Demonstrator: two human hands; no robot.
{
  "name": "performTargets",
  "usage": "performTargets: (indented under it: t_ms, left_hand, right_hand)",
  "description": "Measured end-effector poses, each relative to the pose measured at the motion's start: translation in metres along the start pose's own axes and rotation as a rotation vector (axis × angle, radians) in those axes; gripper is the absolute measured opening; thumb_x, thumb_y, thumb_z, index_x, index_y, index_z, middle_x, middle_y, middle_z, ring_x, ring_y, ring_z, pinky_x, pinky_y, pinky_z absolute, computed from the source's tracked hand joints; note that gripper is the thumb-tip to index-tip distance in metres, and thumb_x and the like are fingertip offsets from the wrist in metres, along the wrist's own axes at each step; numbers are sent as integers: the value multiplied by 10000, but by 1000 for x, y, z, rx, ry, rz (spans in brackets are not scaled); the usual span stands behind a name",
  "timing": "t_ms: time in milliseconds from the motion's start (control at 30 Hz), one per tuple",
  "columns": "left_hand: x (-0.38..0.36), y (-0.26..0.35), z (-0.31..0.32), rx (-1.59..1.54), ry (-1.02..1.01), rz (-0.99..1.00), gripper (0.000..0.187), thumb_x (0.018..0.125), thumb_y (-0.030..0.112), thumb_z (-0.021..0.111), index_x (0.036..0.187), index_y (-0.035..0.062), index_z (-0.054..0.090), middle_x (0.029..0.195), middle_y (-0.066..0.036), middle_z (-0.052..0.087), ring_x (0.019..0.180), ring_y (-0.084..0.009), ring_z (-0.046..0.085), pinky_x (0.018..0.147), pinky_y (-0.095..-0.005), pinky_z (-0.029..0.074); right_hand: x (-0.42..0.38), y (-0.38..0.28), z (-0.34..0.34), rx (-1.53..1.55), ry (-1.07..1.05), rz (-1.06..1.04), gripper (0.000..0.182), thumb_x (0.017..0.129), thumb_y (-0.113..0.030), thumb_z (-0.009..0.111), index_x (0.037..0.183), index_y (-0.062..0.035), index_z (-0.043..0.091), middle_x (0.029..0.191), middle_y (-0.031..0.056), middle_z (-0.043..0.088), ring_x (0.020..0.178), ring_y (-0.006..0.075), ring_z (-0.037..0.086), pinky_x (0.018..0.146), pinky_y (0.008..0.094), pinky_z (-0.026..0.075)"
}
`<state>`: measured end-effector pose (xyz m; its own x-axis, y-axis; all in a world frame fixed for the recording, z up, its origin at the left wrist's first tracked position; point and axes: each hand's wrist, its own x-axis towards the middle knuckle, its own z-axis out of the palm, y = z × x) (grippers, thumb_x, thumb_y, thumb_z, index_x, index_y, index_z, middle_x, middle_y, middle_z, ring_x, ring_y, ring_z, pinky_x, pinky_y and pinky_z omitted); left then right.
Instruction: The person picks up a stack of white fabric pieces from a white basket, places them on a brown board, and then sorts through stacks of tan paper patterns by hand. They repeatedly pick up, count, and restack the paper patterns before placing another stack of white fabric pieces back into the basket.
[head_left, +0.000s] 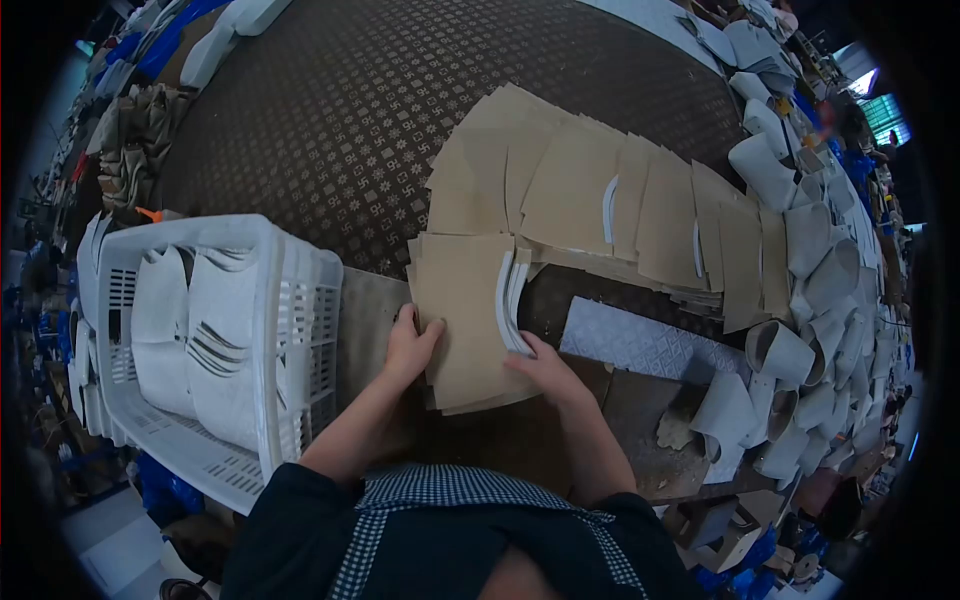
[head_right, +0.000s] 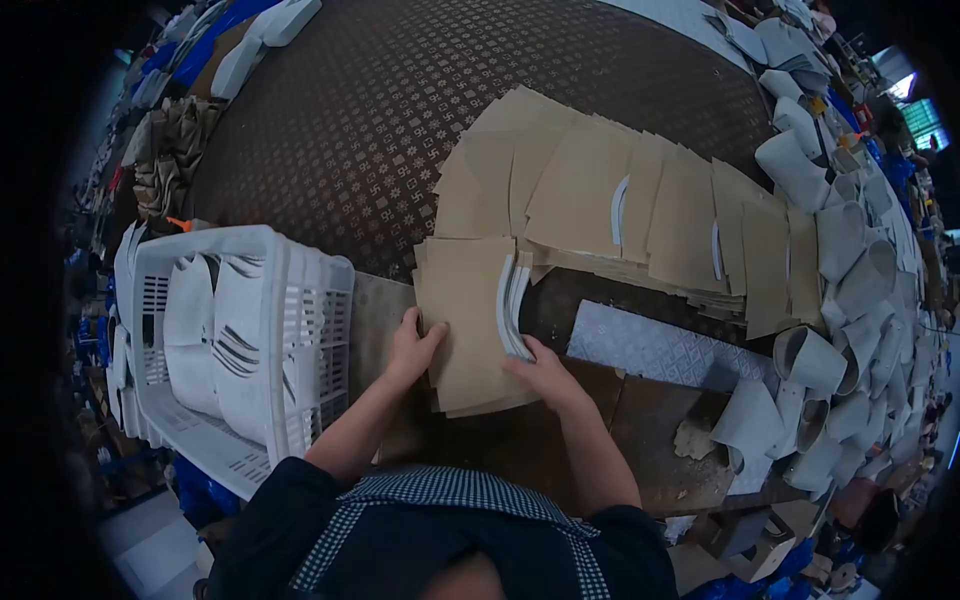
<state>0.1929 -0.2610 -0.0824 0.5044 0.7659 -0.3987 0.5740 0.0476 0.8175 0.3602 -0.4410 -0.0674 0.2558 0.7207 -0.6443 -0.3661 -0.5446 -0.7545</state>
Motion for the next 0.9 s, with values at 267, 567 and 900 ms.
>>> performTargets:
  t_ms: [267,567,900]
  left_hand:
    - [-63,12,-14,405,101,285,859,731,331,730,1410,3,319,1374,-205,406,1238,-381,419,1017,-446,373]
    - [-165,71,-73,729,344,880,661,736,229,673,1350,87,473,1332,-132,498,1284,-316,439,1007,-521,352]
    - [-213,138,-215,418,324,1018,425,751,86,727,1160,53,615,918,-114,678,808,-232,679,690,-329,538]
  right_hand:
    - [31,-11,22,-92,14,-150,328,813,-239,664,1013,20,630,865,38,623,740,115,559,638,275,456]
    - [-85,-43,118,484,65,-410,312,890,-126,644,1146,30,559,1018,62,626,901,109,583,779,255,476]
    - [-176,-81,140,208,-96,-805,291,971,-216,527,1159,6,540,967,125,674,770,144,641,688,261,508]
